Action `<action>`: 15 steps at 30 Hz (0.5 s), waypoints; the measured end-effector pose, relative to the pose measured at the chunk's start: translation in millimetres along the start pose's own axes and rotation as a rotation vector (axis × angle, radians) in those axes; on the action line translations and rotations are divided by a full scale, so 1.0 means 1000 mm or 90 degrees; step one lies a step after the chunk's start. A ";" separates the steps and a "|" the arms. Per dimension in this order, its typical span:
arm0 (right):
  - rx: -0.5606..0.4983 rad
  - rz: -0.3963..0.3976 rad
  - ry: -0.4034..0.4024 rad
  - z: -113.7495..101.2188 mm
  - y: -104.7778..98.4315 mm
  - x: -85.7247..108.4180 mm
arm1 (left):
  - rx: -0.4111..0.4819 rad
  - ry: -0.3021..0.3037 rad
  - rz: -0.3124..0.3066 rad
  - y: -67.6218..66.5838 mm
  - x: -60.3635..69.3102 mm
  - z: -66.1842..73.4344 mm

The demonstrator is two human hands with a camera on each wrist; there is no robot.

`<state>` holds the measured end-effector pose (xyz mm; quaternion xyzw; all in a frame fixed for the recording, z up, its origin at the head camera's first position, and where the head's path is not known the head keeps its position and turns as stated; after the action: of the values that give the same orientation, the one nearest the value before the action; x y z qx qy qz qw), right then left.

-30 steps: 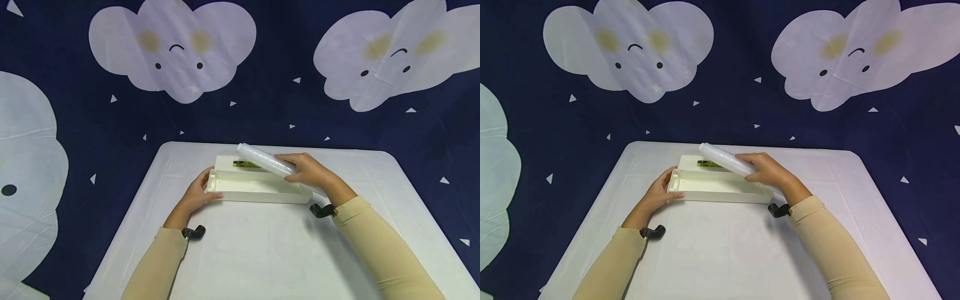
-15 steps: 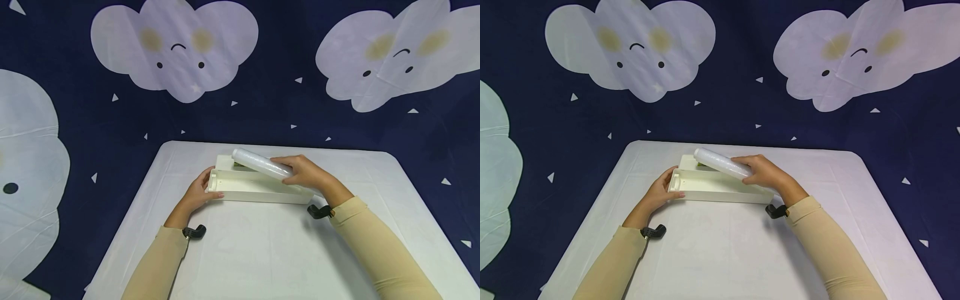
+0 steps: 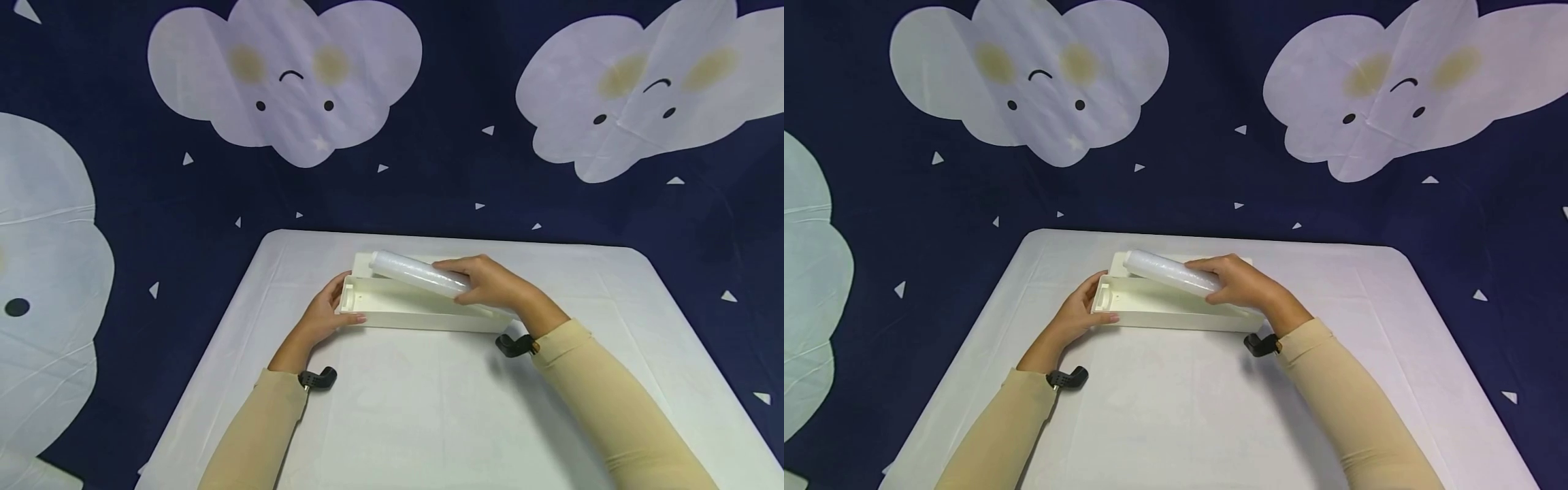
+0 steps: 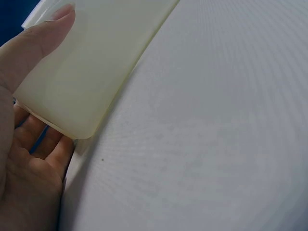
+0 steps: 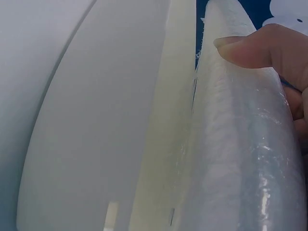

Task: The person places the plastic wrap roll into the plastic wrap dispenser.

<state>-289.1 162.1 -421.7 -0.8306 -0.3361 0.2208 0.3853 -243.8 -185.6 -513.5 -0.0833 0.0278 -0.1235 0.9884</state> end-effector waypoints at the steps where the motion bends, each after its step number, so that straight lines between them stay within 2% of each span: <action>1: -0.003 -0.003 -0.002 -0.001 0.001 -0.001 | 0.001 0.001 -0.001 0.000 0.000 0.000; 15: -0.028 -0.036 -0.011 -0.009 0.012 -0.013 | 0.011 0.022 -0.005 -0.001 -0.002 -0.004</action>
<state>-287.6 142.4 -424.3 -0.8268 -0.3679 0.2097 0.3703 -246.0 -187.1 -517.5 -0.0730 0.0439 -0.1290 0.9880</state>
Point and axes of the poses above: each hand's wrist, its own x-axis away from the middle knuckle, its own y-axis out of the palm, z = x × y, the point moved 3 cm from there along -x, towards the middle knuckle, and after that the axes turned 1 degree about -z, right-handed, at the moved point
